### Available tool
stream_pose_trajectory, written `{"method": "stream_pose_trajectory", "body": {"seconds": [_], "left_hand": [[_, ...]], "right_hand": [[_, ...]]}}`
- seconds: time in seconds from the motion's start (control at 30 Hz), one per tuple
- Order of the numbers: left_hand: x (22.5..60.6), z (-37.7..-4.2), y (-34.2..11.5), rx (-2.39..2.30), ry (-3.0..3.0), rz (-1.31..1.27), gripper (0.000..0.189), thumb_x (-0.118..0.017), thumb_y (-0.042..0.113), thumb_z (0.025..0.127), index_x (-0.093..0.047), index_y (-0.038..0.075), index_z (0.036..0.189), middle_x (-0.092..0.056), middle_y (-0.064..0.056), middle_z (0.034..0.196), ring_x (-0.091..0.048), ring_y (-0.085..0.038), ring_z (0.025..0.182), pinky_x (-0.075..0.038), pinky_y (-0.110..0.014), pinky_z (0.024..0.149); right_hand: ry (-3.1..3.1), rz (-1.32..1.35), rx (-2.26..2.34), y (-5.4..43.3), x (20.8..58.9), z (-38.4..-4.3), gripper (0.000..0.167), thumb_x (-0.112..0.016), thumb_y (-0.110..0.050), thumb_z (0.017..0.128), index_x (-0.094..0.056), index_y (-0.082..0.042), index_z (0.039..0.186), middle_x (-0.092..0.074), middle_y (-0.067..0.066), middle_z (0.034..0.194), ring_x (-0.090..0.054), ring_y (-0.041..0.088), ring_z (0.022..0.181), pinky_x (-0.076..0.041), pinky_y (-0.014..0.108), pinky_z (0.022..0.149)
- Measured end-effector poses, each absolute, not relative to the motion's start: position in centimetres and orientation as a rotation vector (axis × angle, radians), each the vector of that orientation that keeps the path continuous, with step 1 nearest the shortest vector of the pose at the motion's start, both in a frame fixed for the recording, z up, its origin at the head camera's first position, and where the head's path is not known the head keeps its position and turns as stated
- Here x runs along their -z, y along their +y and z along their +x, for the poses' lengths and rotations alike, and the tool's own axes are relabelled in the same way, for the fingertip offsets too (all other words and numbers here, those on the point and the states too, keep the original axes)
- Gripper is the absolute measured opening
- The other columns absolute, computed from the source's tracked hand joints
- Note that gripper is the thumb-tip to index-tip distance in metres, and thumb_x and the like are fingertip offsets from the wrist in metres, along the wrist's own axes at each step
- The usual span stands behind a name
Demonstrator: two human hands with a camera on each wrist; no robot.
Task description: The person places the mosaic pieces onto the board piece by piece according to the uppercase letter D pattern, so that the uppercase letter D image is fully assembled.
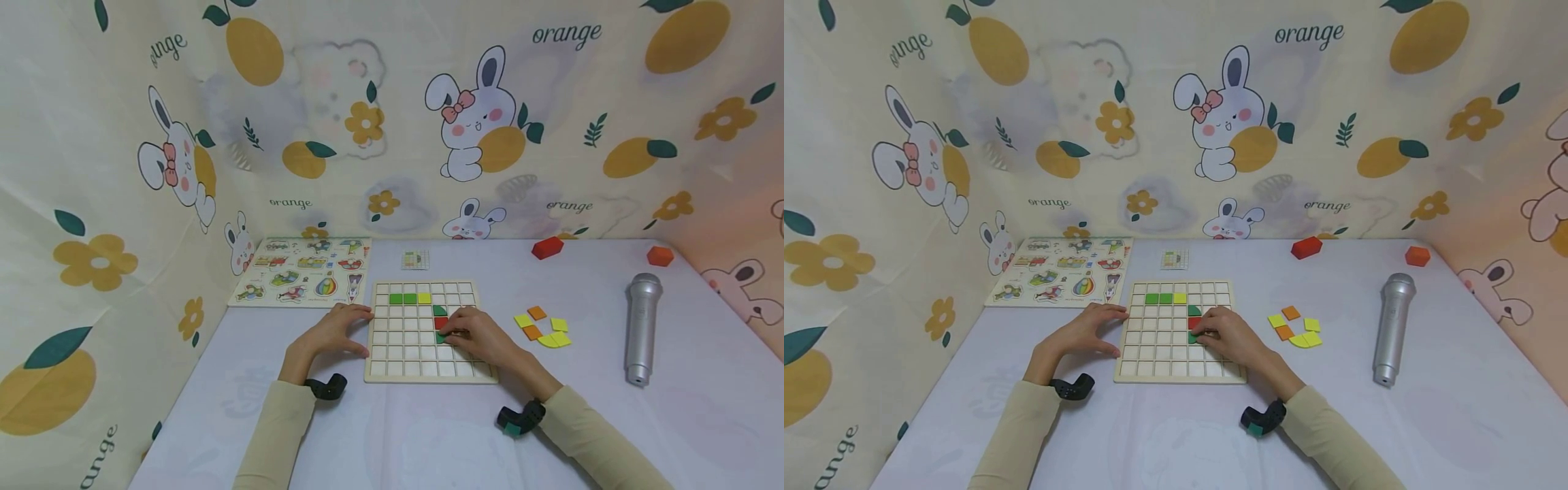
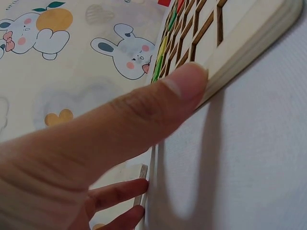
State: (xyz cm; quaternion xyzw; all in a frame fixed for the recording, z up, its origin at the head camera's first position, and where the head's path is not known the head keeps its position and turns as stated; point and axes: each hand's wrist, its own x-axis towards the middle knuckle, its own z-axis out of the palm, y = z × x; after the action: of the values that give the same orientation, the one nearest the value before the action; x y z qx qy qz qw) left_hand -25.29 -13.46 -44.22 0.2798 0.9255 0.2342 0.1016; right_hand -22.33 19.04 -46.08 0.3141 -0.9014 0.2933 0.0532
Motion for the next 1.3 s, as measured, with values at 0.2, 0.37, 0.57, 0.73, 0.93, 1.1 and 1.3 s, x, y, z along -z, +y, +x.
{"method": "stream_pose_trajectory", "body": {"seconds": [0.2,0.37,0.57,0.73,0.93,1.1,1.3], "left_hand": [[44.1,-25.3,-13.5,-0.706,2.728,0.810,0.073,-0.085,0.033,0.064,-0.056,0.010,0.127,-0.047,-0.003,0.139,-0.034,-0.025,0.130,-0.028,-0.041,0.110],[44.3,-25.4,-13.5,-0.691,2.731,0.825,0.073,-0.084,0.034,0.064,-0.056,0.011,0.128,-0.046,-0.003,0.139,-0.035,-0.025,0.130,-0.028,-0.041,0.110],[44.3,-25.4,-13.4,-0.697,2.729,0.827,0.074,-0.085,0.034,0.064,-0.056,0.010,0.127,-0.047,-0.004,0.139,-0.035,-0.025,0.129,-0.028,-0.041,0.109],[44.2,-25.3,-13.4,-0.693,2.729,0.824,0.074,-0.085,0.034,0.064,-0.056,0.010,0.127,-0.046,-0.004,0.139,-0.035,-0.025,0.129,-0.029,-0.041,0.109],[44.0,-25.2,-13.4,-0.702,2.723,0.826,0.073,-0.085,0.032,0.064,-0.056,0.009,0.127,-0.046,-0.005,0.139,-0.035,-0.026,0.129,-0.028,-0.042,0.109],[44.0,-25.2,-13.4,-0.689,2.727,0.842,0.073,-0.084,0.032,0.065,-0.056,0.009,0.128,-0.046,-0.005,0.139,-0.035,-0.026,0.129,-0.028,-0.042,0.109],[44.0,-25.2,-13.4,-0.695,2.725,0.844,0.072,-0.084,0.032,0.065,-0.056,0.009,0.127,-0.046,-0.005,0.139,-0.035,-0.027,0.129,-0.028,-0.042,0.109]], "right_hand": [[-2.722,0.957,-0.897,19.0,46.1,-22.3,0.017,-0.074,-0.013,0.080,-0.073,-0.016,0.096,-0.059,-0.006,0.093,-0.052,0.010,0.089,-0.048,0.029,0.076],[-2.734,0.914,-0.923,19.5,45.9,-22.5,0.019,-0.074,-0.014,0.080,-0.072,-0.016,0.098,-0.061,-0.007,0.096,-0.052,0.010,0.091,-0.049,0.030,0.079],[-2.808,0.762,-0.940,20.9,45.1,-22.4,0.022,-0.072,-0.016,0.082,-0.071,-0.015,0.103,-0.061,-0.005,0.101,-0.051,0.014,0.094,-0.050,0.034,0.080],[-2.837,0.635,-0.930,22.8,44.5,-22.2,0.022,-0.071,-0.018,0.083,-0.070,-0.014,0.105,-0.061,-0.002,0.101,-0.052,0.018,0.097,-0.051,0.038,0.082],[-2.798,0.575,-0.878,25.5,43.9,-22.3,0.024,-0.072,-0.012,0.081,-0.070,-0.010,0.105,-0.062,0.003,0.102,-0.054,0.022,0.095,-0.052,0.043,0.080],[-2.766,0.534,-0.855,27.7,43.5,-22.3,0.024,-0.071,-0.006,0.081,-0.069,-0.008,0.104,-0.063,0.007,0.101,-0.053,0.024,0.092,-0.052,0.044,0.078],[-2.801,0.487,-0.835,29.7,43.3,-21.8,0.024,-0.068,-0.001,0.081,-0.068,-0.004,0.105,-0.062,0.013,0.102,-0.054,0.027,0.091,-0.053,0.047,0.078]]}}
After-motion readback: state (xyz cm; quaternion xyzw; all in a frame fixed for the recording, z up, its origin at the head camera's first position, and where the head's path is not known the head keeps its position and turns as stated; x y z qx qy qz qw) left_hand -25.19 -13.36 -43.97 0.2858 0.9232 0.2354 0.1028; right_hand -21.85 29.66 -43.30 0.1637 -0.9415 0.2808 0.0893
